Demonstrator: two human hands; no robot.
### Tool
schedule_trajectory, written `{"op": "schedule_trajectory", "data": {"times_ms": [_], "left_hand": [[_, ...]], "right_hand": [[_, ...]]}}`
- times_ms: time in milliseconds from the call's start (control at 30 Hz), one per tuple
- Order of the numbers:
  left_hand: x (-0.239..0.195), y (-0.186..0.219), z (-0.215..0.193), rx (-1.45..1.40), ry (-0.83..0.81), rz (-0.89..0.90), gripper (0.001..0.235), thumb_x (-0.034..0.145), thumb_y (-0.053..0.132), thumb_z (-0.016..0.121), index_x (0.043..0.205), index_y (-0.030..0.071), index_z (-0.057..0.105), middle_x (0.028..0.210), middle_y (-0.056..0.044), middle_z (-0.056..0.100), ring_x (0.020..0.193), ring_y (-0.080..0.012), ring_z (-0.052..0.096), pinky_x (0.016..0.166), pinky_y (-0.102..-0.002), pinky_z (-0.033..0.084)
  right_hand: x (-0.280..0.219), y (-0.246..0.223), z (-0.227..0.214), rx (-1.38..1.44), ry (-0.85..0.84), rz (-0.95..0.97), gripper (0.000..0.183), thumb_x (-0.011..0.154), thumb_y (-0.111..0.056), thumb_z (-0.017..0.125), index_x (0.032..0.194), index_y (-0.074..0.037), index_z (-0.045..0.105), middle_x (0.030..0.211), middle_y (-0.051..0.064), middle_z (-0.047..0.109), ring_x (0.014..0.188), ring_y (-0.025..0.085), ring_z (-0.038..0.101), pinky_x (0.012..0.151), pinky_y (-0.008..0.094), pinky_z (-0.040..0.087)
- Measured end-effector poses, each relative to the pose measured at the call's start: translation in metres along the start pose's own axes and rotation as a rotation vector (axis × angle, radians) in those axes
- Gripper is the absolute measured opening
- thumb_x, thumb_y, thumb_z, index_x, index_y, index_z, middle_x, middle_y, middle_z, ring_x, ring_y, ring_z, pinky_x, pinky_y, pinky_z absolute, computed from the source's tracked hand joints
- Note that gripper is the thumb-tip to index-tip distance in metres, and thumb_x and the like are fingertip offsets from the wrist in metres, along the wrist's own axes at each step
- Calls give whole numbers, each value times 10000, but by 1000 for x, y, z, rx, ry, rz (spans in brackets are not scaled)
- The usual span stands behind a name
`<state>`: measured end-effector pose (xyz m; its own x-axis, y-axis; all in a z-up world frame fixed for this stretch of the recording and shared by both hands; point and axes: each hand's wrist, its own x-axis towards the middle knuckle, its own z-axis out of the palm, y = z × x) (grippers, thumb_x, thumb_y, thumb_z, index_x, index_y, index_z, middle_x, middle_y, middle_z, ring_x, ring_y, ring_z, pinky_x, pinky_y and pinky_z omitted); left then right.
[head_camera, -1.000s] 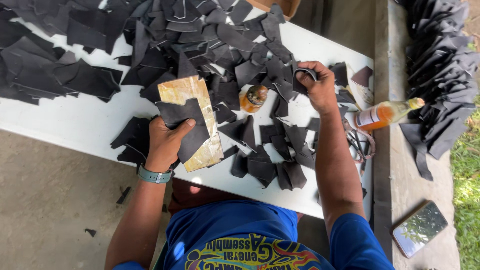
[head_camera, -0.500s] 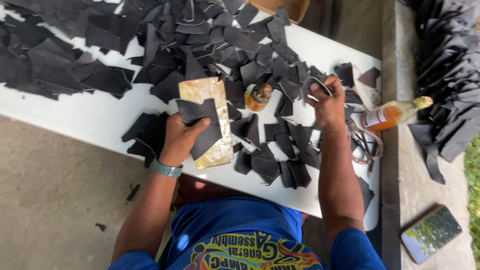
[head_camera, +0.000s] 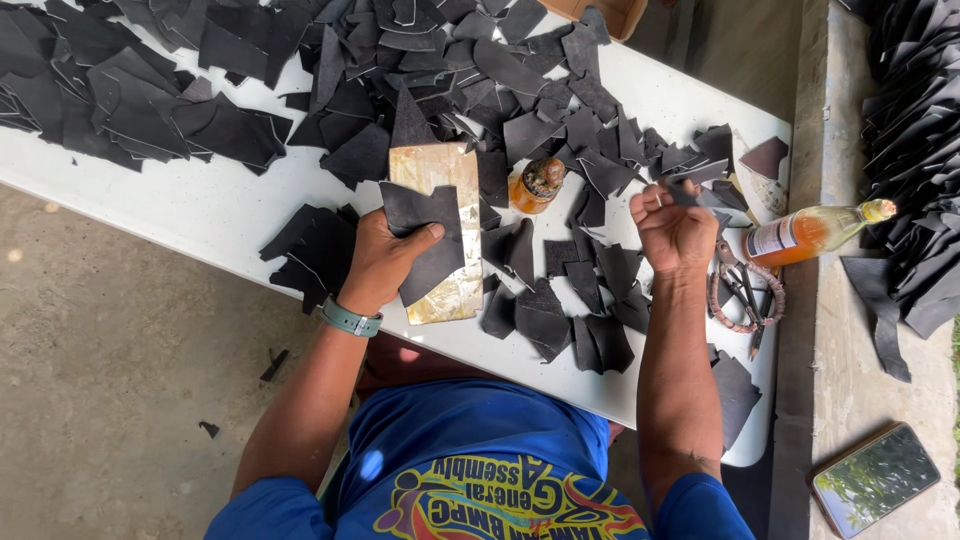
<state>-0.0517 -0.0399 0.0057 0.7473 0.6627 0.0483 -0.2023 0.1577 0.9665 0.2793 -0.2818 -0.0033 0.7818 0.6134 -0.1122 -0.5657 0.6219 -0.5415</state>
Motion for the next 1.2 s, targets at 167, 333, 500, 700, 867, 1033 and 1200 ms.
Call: {"op": "schedule_trajectory", "data": {"times_ms": [167, 333, 500, 700, 867, 1033, 1200], "left_hand": [[0, -1, 3, 3, -19, 11, 193, 893, 21, 747, 1082, -9, 726, 1017, -80, 769, 882, -108, 710, 787, -266, 593], [-1, 1, 7, 22, -22, -10, 178, 887, 29, 752, 1061, -2, 725, 1014, -87, 773, 894, -119, 725, 797, -270, 604], [-1, 3, 9, 29, -21, -1, 187, 887, 19, 757, 1069, -4, 720, 1022, -91, 770, 900, -123, 722, 805, -271, 601], [-2, 1, 17, 7, -56, -55, 214, 878, 20, 750, 1089, -5, 724, 1030, -85, 771, 890, -131, 728, 792, -284, 608], [2, -7, 33, 4, -98, -69, 243, 865, 17, 755, 1101, -10, 705, 1038, -95, 765, 887, -134, 725, 781, -295, 609], [2, -8, 20, 25, -79, -82, 230, 872, 29, 752, 1095, -10, 710, 1029, -100, 770, 878, -135, 730, 774, -296, 614], [4, -17, 3, -113, -48, -73, 209, 898, 39, 759, 1099, -10, 727, 1044, -94, 767, 893, -118, 714, 798, -281, 594]], "right_hand": [[-15, 9, 23, -478, -34, -110, 195, 956, 8, 655, 1021, -165, 592, 852, 75, 679, 688, 181, 700, 594, 370, 600], [-25, 25, 6, -714, -286, -177, 239, 988, 81, 727, 1157, -58, 631, 1098, 144, 690, 815, 184, 705, 683, 328, 586], [-40, 37, 17, -998, -404, -157, 801, 806, 133, 796, 1520, -106, 523, 1633, 95, 455, 1308, 206, 575, 887, 269, 567], [-62, 38, 56, -1136, -441, -53, 826, 788, 88, 800, 1516, -134, 480, 1633, 70, 412, 1488, 269, 410, 904, 288, 616], [-79, 58, 86, -1147, -487, 28, 794, 784, 115, 784, 1499, -110, 521, 1636, 75, 446, 1316, 276, 555, 875, 297, 608], [-80, 59, 92, -1178, -530, -26, 778, 799, 145, 757, 1498, -90, 509, 1628, 93, 425, 1434, 258, 476, 865, 301, 612], [-80, 57, 90, -1241, -464, 24, 828, 779, 124, 787, 1516, -107, 487, 1607, 97, 466, 1396, 281, 525, 883, 266, 583]]}}
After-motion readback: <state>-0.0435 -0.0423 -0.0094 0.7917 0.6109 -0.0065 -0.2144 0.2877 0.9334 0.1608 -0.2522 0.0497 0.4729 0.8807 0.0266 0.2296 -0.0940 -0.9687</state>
